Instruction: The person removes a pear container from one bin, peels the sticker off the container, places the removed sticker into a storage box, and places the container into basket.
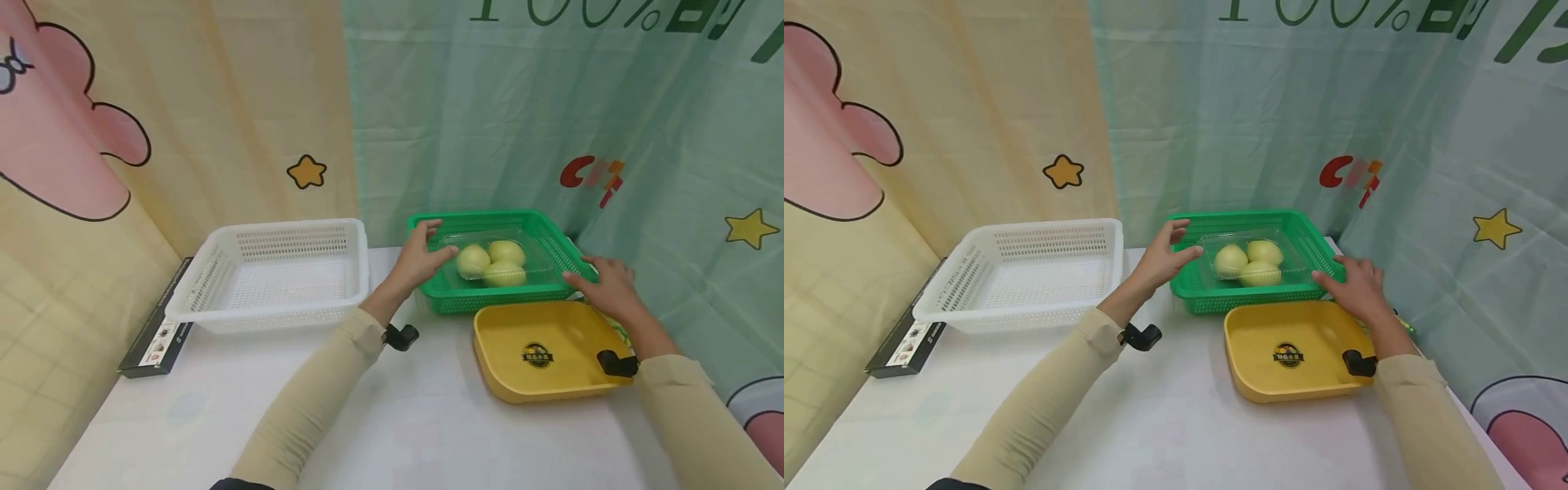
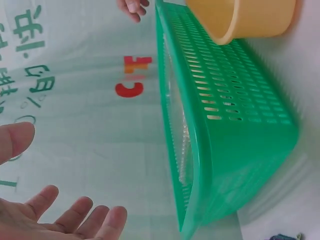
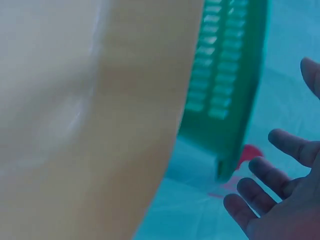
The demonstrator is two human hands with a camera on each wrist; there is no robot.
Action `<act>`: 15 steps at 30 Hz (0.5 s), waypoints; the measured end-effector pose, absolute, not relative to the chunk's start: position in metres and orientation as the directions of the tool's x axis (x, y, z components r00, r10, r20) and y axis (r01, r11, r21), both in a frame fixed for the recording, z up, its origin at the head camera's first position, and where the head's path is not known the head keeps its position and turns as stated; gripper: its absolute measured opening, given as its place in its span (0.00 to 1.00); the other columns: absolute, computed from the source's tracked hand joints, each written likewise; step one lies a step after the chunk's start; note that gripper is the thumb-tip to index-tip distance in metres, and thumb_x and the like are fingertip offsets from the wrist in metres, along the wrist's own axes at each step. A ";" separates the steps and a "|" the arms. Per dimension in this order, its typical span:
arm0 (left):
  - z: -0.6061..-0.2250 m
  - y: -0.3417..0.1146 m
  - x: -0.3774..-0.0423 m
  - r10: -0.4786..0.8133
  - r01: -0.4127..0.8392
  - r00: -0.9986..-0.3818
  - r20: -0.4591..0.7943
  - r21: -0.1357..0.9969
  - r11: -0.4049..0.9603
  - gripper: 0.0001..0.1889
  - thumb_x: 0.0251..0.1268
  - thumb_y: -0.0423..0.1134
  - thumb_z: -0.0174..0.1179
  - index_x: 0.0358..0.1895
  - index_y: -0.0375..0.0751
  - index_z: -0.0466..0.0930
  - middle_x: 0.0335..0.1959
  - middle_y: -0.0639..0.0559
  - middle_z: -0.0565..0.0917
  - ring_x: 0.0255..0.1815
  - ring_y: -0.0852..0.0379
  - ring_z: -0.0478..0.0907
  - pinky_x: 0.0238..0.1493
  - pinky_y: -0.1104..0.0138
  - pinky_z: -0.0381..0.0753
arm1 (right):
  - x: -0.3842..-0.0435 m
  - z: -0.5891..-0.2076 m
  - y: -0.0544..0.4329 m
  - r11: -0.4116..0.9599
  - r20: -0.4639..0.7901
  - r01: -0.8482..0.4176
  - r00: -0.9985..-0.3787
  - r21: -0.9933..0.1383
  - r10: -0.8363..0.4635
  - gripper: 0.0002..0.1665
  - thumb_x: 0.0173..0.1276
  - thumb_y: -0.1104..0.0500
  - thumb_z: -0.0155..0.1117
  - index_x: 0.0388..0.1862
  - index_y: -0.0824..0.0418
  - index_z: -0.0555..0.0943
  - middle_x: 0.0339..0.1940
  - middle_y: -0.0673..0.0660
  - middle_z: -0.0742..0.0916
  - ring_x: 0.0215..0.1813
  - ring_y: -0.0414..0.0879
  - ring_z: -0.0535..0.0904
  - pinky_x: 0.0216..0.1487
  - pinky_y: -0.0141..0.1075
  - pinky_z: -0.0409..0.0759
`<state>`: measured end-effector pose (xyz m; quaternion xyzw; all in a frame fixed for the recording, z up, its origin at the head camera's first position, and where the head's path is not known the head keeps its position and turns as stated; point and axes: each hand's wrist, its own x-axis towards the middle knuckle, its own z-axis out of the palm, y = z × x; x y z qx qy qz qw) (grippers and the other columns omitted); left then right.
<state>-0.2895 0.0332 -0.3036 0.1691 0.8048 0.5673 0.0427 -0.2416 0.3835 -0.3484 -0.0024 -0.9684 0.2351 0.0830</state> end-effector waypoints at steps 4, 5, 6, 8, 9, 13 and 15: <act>-0.302 0.011 -0.272 0.308 0.270 -0.936 0.172 0.911 0.312 0.33 0.63 0.46 0.59 0.70 0.52 0.58 0.71 0.50 0.61 0.74 0.53 0.58 0.70 0.51 0.64 | -0.234 -0.340 0.360 0.880 0.259 -0.102 -0.966 -0.463 0.025 0.40 0.72 0.41 0.48 0.66 0.73 0.62 0.63 0.82 0.63 0.63 0.78 0.51 0.58 0.70 0.49; -0.303 0.006 -0.268 0.305 0.278 -0.935 0.180 0.908 0.314 0.33 0.63 0.46 0.59 0.70 0.51 0.58 0.71 0.51 0.62 0.73 0.53 0.58 0.70 0.52 0.64 | -0.232 -0.339 0.354 0.875 0.291 -0.128 -0.957 -0.466 0.015 0.38 0.72 0.43 0.49 0.65 0.73 0.64 0.62 0.82 0.64 0.62 0.78 0.52 0.59 0.70 0.48; -0.304 0.001 -0.264 0.304 0.283 -0.934 0.186 0.905 0.317 0.32 0.63 0.46 0.59 0.70 0.51 0.59 0.71 0.51 0.62 0.73 0.54 0.58 0.70 0.53 0.64 | -0.230 -0.338 0.349 0.868 0.316 -0.148 -0.949 -0.473 0.010 0.37 0.72 0.44 0.50 0.65 0.73 0.65 0.61 0.82 0.64 0.62 0.78 0.53 0.59 0.70 0.49; -0.306 -0.009 -0.255 0.304 0.298 -0.931 0.200 0.899 0.320 0.31 0.63 0.45 0.58 0.69 0.50 0.60 0.70 0.52 0.64 0.72 0.54 0.59 0.71 0.55 0.64 | -0.225 -0.337 0.338 0.853 0.361 -0.193 -0.933 -0.486 -0.005 0.34 0.72 0.46 0.52 0.63 0.73 0.67 0.60 0.81 0.66 0.62 0.77 0.54 0.58 0.70 0.50; -0.307 -0.013 -0.251 0.304 0.306 -0.929 0.209 0.897 0.318 0.31 0.63 0.44 0.58 0.69 0.49 0.60 0.69 0.51 0.64 0.72 0.54 0.59 0.71 0.56 0.64 | -0.222 -0.336 0.333 0.845 0.386 -0.218 -0.922 -0.489 -0.015 0.33 0.72 0.48 0.53 0.63 0.73 0.68 0.60 0.81 0.67 0.61 0.77 0.55 0.58 0.70 0.50; -0.313 -0.034 -0.234 0.296 0.372 -0.915 0.275 0.859 0.351 0.29 0.64 0.43 0.57 0.67 0.46 0.62 0.67 0.50 0.67 0.70 0.53 0.61 0.69 0.54 0.65 | -0.210 -0.335 0.312 0.812 0.471 -0.317 -0.880 -0.490 -0.059 0.28 0.70 0.53 0.56 0.60 0.72 0.70 0.58 0.77 0.72 0.62 0.74 0.59 0.59 0.69 0.51; -0.316 -0.045 -0.227 0.287 0.403 -0.906 0.309 0.836 0.372 0.27 0.65 0.42 0.56 0.67 0.44 0.64 0.66 0.49 0.67 0.70 0.52 0.61 0.69 0.52 0.65 | -0.203 -0.335 0.301 0.800 0.506 -0.359 -0.859 -0.481 -0.081 0.26 0.69 0.55 0.58 0.59 0.72 0.71 0.57 0.75 0.73 0.62 0.72 0.61 0.60 0.69 0.52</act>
